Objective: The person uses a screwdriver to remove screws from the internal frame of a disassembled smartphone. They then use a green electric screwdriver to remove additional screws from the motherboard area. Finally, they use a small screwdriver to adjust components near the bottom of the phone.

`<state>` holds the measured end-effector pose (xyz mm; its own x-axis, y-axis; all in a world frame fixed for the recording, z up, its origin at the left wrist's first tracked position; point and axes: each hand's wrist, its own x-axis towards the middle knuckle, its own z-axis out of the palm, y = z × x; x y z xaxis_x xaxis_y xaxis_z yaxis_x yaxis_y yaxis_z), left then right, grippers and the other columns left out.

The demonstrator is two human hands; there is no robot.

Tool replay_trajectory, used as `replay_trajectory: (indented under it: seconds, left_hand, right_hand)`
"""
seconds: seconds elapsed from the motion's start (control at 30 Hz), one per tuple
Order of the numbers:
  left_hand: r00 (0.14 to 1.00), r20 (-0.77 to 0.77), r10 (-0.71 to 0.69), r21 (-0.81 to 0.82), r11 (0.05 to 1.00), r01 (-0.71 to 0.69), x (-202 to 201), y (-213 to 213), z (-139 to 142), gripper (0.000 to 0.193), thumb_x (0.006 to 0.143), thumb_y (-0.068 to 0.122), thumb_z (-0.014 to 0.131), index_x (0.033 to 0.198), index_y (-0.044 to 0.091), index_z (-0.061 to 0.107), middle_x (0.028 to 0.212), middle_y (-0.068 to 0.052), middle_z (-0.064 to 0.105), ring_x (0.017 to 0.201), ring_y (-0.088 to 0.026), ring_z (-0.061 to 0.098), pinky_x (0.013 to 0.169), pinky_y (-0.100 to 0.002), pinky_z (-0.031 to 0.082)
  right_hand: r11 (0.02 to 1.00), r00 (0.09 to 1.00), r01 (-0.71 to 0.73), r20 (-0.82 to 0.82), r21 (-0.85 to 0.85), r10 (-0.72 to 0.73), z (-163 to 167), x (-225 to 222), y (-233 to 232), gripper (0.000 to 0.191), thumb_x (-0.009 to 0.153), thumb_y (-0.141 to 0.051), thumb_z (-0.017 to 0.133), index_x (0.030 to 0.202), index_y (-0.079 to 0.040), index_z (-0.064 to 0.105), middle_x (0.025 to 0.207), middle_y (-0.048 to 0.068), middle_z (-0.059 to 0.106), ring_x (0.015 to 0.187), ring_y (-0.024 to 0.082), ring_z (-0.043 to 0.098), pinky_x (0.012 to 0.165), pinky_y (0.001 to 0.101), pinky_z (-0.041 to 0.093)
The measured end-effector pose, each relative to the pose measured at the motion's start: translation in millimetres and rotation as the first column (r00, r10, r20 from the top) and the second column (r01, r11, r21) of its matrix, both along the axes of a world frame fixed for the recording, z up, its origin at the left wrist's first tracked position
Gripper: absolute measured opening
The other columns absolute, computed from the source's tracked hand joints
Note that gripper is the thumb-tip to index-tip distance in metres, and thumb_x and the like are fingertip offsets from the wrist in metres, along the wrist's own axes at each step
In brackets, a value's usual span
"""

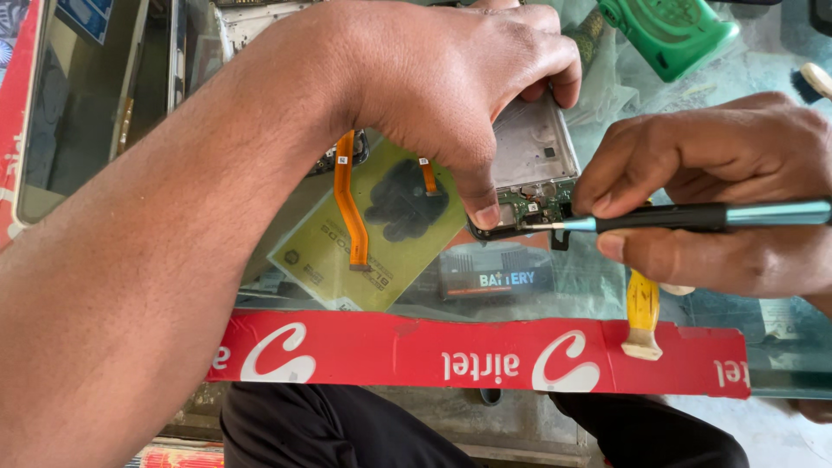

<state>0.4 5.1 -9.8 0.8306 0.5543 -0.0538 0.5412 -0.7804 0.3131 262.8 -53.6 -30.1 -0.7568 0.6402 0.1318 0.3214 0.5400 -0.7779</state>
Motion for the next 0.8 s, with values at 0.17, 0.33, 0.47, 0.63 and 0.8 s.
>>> replay_trajectory:
  seconds: [0.17, 0.33, 0.47, 0.63, 0.8]
  left_hand:
    - [0.998, -0.033, 0.057, -0.018, 0.998, -0.057, 0.1, -1.2, 1.4, 0.106, 0.044, 0.042, 0.102, 0.134, 0.012, 0.055, 0.125, -0.006, 0.058, 0.118, -0.025, 0.057, 0.091, -0.039, 0.050]
    - [1.000, 0.001, 0.004, 0.024, 1.000, -0.004, 0.4, -1.3, 0.7, 0.106, 0.044, 0.045, 0.104, 0.133, 0.010, 0.057, 0.125, -0.008, 0.058, 0.117, -0.027, 0.057, 0.089, -0.040, 0.051]
    - [1.000, -0.020, 0.019, 0.032, 0.999, -0.019, 0.3, -0.7, 0.7, 0.107, 0.044, 0.044, 0.103, 0.134, 0.011, 0.057, 0.125, -0.008, 0.059, 0.116, -0.026, 0.059, 0.090, -0.040, 0.051]
    - [0.999, -0.021, 0.034, 0.020, 0.999, -0.033, 0.4, -1.3, 1.1, 0.108, 0.043, 0.044, 0.103, 0.134, 0.011, 0.057, 0.124, -0.007, 0.059, 0.115, -0.025, 0.060, 0.088, -0.040, 0.051]
    - [1.000, -0.012, 0.024, 0.021, 0.999, -0.024, 0.9, -2.2, 1.3, 0.106, 0.043, 0.044, 0.103, 0.133, 0.010, 0.058, 0.124, -0.008, 0.060, 0.114, -0.025, 0.061, 0.089, -0.039, 0.052]
  right_hand:
    - [1.000, 0.999, -0.008, 0.051, 0.025, 0.007, -0.9, 4.7, 0.3, 0.014, 0.078, -0.004, 0.080, 0.087, -0.006, 0.069, 0.102, 0.012, 0.076, 0.078, 0.014, 0.074, 0.057, 0.0224, 0.058]
    - [0.999, 1.000, -0.004, 0.023, 0.033, 0.003, -2.4, 3.7, 1.2, 0.014, 0.079, -0.004, 0.079, 0.086, -0.006, 0.068, 0.102, 0.012, 0.076, 0.080, 0.013, 0.074, 0.059, 0.0221, 0.059]
    - [0.999, 0.999, -0.034, -0.005, -0.002, 0.034, -1.6, 3.1, 1.1, 0.013, 0.080, -0.004, 0.078, 0.088, -0.006, 0.068, 0.101, 0.012, 0.075, 0.081, 0.013, 0.075, 0.061, 0.0228, 0.061]
    - [1.000, 0.997, -0.008, 0.072, -0.022, 0.010, 0.4, 7.3, 0.6, 0.015, 0.079, -0.003, 0.079, 0.089, -0.007, 0.069, 0.103, 0.011, 0.076, 0.081, 0.014, 0.073, 0.061, 0.0240, 0.060]
    - [0.993, 0.999, 0.037, 0.006, -0.109, -0.036, -5.0, 9.6, 1.1, 0.015, 0.080, 0.002, 0.077, 0.090, -0.004, 0.068, 0.102, 0.014, 0.075, 0.080, 0.016, 0.076, 0.061, 0.0254, 0.064]
